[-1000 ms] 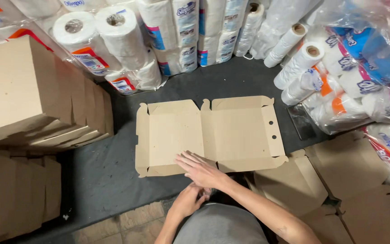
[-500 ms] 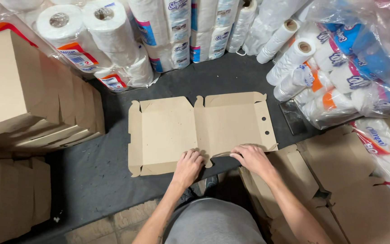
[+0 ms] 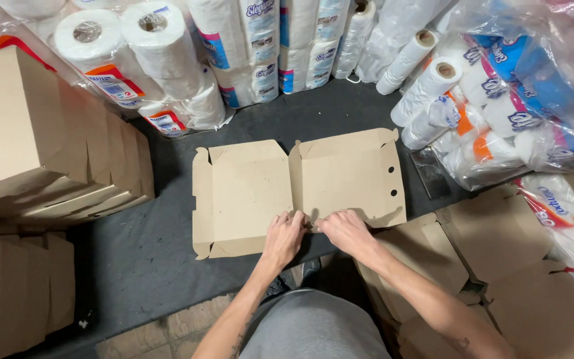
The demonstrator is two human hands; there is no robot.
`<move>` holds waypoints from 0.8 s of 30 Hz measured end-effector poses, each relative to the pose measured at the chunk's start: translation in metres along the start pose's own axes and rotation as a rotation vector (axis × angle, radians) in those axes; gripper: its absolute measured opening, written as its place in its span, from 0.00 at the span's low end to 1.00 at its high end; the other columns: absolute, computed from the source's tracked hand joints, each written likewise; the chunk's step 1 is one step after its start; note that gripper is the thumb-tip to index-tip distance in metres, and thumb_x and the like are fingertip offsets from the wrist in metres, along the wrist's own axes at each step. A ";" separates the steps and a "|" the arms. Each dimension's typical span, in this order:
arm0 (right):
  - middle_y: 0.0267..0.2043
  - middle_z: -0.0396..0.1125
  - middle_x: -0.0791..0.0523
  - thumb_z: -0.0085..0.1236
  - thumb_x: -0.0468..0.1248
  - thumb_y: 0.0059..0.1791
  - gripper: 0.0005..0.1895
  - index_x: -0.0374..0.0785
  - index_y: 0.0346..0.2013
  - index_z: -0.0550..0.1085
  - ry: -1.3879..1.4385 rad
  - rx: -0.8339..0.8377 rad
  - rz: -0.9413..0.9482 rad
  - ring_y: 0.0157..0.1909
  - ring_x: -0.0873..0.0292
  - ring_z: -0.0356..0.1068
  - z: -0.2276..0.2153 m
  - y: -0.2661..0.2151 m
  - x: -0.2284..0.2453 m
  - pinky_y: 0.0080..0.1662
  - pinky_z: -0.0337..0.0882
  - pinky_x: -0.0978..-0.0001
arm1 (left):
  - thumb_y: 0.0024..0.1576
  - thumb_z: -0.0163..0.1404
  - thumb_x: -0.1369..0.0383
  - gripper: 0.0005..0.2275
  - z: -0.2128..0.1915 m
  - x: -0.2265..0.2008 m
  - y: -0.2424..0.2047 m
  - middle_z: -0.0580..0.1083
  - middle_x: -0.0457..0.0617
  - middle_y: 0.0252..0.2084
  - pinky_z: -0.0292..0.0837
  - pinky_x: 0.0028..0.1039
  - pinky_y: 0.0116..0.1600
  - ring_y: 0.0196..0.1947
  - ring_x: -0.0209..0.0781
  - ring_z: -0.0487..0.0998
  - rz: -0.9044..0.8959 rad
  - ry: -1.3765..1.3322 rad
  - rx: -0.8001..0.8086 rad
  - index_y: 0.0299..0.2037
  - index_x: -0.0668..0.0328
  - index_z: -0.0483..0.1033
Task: The person folds multiple cardboard pizza-style boxes by hand and stacks them on a table in a stockroom area.
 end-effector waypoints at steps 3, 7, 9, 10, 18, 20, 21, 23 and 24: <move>0.17 0.69 0.58 0.53 0.35 0.51 0.11 0.48 0.23 0.72 -0.200 -0.024 -0.033 0.27 0.52 0.75 0.017 0.012 -0.007 0.35 0.75 0.58 | 0.59 0.54 0.63 0.11 -0.017 -0.002 -0.003 0.79 0.43 0.32 0.67 0.30 0.48 0.40 0.43 0.75 -0.060 -0.033 0.022 0.44 0.46 0.64; 0.16 0.68 0.60 0.56 0.34 0.46 0.12 0.53 0.19 0.71 -0.411 -0.041 0.050 0.23 0.54 0.72 0.030 0.030 -0.011 0.29 0.68 0.58 | 0.54 0.59 0.56 0.18 -0.035 0.000 -0.023 0.75 0.43 0.43 0.66 0.34 0.56 0.50 0.45 0.72 -0.091 -0.095 0.072 0.49 0.45 0.66; 0.17 0.69 0.61 0.58 0.33 0.43 0.12 0.55 0.18 0.73 -0.503 -0.011 0.101 0.23 0.56 0.70 0.036 0.041 -0.005 0.29 0.64 0.58 | 0.49 0.63 0.53 0.23 -0.038 0.012 -0.038 0.73 0.42 0.50 0.64 0.36 0.61 0.57 0.45 0.69 -0.116 -0.046 0.108 0.51 0.44 0.66; 0.21 0.71 0.61 0.60 0.33 0.44 0.10 0.54 0.21 0.76 -0.540 0.041 0.088 0.27 0.55 0.71 0.040 0.045 0.001 0.32 0.64 0.57 | 0.50 0.63 0.54 0.23 -0.040 0.021 -0.047 0.71 0.42 0.54 0.62 0.38 0.65 0.60 0.45 0.67 -0.137 -0.007 0.104 0.51 0.46 0.68; 0.68 0.61 0.45 0.65 0.51 0.47 0.39 0.42 0.68 0.63 -0.002 0.254 -0.313 0.69 0.42 0.62 -0.022 0.063 0.079 0.66 0.62 0.47 | 0.47 0.66 0.70 0.22 -0.072 0.091 -0.115 0.70 0.45 0.59 0.62 0.39 0.72 0.67 0.46 0.66 -0.329 0.037 -0.012 0.50 0.50 0.71; 0.56 0.70 0.45 0.51 0.47 0.56 0.24 0.41 0.63 0.64 0.066 0.189 -0.317 0.60 0.38 0.70 -0.006 0.070 0.081 0.55 0.73 0.46 | 0.56 0.54 0.74 0.12 -0.076 0.104 -0.127 0.72 0.43 0.54 0.70 0.35 0.67 0.64 0.43 0.72 -0.261 0.001 -0.163 0.49 0.51 0.74; 0.56 0.70 0.45 0.51 0.47 0.56 0.24 0.41 0.63 0.64 0.069 0.190 -0.327 0.60 0.38 0.70 0.005 0.075 0.077 0.55 0.73 0.46 | 0.56 0.54 0.74 0.12 -0.080 0.107 -0.129 0.72 0.43 0.54 0.70 0.35 0.67 0.64 0.43 0.72 -0.270 0.006 -0.163 0.49 0.51 0.74; 0.44 0.75 0.48 0.37 0.41 0.60 0.11 0.43 0.54 0.66 0.121 0.141 -0.266 0.50 0.41 0.77 0.025 0.085 0.066 0.50 0.77 0.49 | 0.60 0.52 0.72 0.08 -0.085 0.111 -0.131 0.76 0.38 0.43 0.74 0.29 0.58 0.55 0.38 0.77 -0.173 0.107 -0.209 0.47 0.47 0.76; 0.44 0.75 0.48 0.37 0.41 0.60 0.11 0.43 0.54 0.66 0.122 0.141 -0.271 0.50 0.41 0.77 0.023 0.088 0.065 0.50 0.77 0.49 | 0.60 0.52 0.72 0.08 -0.080 0.116 -0.130 0.76 0.38 0.43 0.74 0.29 0.58 0.55 0.38 0.77 -0.177 0.109 -0.209 0.47 0.47 0.76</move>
Point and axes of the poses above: each hand's wrist, its own y-axis towards the middle knuckle, its own z-axis out of the palm, x = y × z, the point moved 1 cm from there along y, towards the middle knuckle
